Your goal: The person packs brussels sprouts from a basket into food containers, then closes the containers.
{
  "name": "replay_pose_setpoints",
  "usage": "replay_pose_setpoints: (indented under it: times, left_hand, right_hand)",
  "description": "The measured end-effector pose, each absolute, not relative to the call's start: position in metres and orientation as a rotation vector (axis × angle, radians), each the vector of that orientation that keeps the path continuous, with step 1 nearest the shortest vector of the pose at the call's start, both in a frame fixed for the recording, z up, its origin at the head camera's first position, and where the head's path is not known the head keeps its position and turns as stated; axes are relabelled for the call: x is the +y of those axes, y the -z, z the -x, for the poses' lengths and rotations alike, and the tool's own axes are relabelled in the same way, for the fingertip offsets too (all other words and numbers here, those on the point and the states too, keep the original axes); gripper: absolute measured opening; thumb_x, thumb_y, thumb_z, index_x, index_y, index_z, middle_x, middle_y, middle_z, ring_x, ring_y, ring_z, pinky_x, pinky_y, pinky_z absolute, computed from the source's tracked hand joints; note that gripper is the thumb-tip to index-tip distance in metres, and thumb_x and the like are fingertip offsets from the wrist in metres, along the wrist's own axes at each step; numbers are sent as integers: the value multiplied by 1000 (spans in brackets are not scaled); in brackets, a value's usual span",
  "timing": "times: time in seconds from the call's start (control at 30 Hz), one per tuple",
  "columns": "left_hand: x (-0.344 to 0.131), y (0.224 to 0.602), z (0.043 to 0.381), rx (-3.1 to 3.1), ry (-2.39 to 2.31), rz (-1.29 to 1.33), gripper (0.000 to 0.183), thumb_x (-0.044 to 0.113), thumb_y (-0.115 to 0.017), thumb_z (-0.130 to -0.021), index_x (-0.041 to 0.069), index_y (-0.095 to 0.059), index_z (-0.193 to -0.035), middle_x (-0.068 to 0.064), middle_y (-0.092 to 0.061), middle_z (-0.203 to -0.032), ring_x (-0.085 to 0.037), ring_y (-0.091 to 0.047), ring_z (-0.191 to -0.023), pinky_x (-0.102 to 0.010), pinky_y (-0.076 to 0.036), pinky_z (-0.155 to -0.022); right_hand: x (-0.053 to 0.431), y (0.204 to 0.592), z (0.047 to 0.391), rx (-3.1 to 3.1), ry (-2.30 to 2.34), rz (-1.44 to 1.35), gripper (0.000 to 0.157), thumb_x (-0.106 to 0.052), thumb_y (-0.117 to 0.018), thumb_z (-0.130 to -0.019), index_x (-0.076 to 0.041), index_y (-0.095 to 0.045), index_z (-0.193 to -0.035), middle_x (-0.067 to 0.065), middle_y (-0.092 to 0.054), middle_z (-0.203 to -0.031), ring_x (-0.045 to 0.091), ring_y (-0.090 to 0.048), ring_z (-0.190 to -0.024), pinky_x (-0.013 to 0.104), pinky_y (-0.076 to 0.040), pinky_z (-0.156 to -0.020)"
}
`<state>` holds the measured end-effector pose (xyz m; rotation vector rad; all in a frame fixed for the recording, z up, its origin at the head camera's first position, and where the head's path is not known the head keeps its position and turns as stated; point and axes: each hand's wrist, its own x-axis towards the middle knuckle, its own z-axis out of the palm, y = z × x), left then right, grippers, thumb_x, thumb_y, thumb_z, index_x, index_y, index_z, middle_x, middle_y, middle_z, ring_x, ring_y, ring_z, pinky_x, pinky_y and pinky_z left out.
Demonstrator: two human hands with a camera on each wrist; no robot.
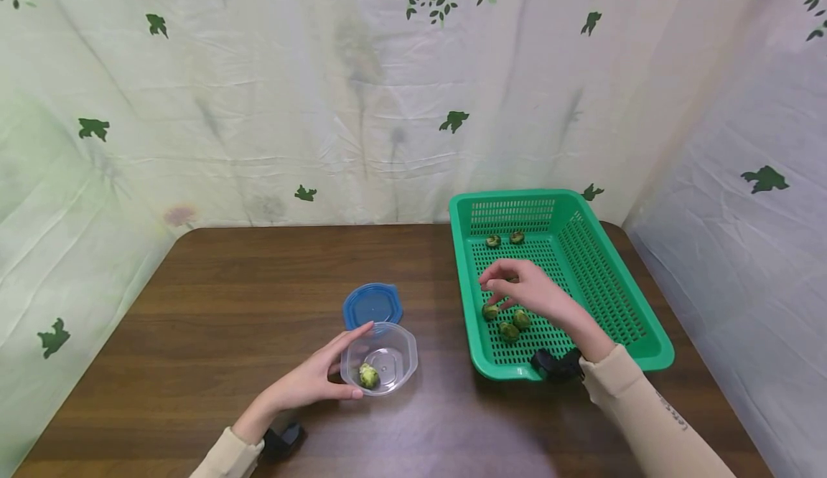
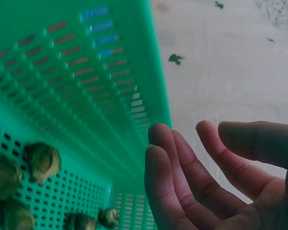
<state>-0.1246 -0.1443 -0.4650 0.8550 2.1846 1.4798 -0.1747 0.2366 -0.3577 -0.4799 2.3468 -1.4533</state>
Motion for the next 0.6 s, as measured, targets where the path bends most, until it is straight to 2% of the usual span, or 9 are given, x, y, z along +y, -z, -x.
replay_pose_setpoints:
  times: [0.23,0.6]
  left_hand:
    - [-145,466,124,2190,-1479,-857,92,25,-79,-80,18,-23,-153,-12,-27,-151,-31,-30,-134,-45,-41,-99]
    - [-144,465,124,2202,-1468,-855,92,25,-79,-80,18,-23,-153,-10,-27,-151,-30,-31,-134,-43,-41,-99]
  right_hand:
    - [251,356,181,2354,1399,465,26,-15,-52,-100,7,-56,-114,20,-60,-111,38,-63,-93,43,-54,-78]
    - [277,368,196,2242,1271,454,31,-16,-48,-101,8,-53,-120,23,-55,-120,41,-59,-99,47,-51,-79]
